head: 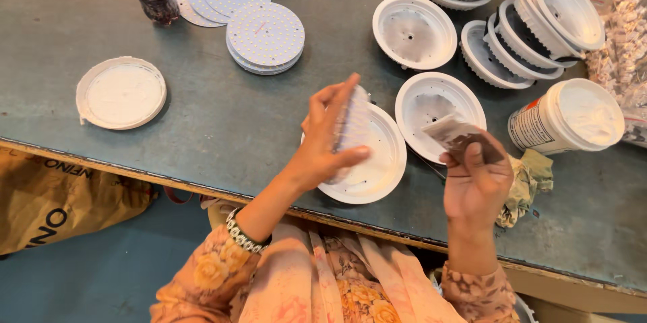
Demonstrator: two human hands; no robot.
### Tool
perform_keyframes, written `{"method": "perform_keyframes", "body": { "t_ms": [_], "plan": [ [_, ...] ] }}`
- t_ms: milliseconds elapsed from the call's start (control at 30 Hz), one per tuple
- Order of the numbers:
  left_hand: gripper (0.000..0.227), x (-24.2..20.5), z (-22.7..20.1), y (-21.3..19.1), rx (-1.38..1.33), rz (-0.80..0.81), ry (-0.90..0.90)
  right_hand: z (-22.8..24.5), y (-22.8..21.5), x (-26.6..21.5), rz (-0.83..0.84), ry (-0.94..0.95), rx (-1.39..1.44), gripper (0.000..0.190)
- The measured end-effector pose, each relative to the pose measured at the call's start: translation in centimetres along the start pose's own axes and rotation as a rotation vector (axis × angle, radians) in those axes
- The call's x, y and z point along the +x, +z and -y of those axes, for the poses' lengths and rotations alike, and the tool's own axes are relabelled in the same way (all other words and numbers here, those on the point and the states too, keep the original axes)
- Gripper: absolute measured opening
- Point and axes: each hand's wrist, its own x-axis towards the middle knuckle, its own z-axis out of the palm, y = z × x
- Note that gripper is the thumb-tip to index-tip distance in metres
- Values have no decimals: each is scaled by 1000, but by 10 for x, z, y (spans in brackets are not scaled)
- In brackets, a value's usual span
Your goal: The person scoops white paste from a container and spreads it onto the inner surface of white circular housings. They then place circular LED panels into the paste-coated housings and press them down. The person repeats this process for multiple units on a workbench.
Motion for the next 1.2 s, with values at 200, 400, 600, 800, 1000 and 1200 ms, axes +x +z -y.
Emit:
{"method": "perform_keyframes", "body": {
  "t_ms": [200,400,600,800,1000,1200],
  "plan": [
    [111,10,15,33,729,162,-5,-5,-42,8,-151,155,119,28],
    [106,7,25,28,815,294,-22,-9,-53,14,-186,194,190,24],
    [88,12,13,15,740,196,77,-12,-56,11,-163,196,248,20],
    [66,11,-6,-45,783,1,-175,-22,-75,8,-156,370,593,19],
    [42,0,1,-53,654,146,-394,-45,-94,-3,33,397,811,21],
    [25,27,40,-57,266,131,-618,-47,-105,-3,32,348,882,25]
  ]
}}
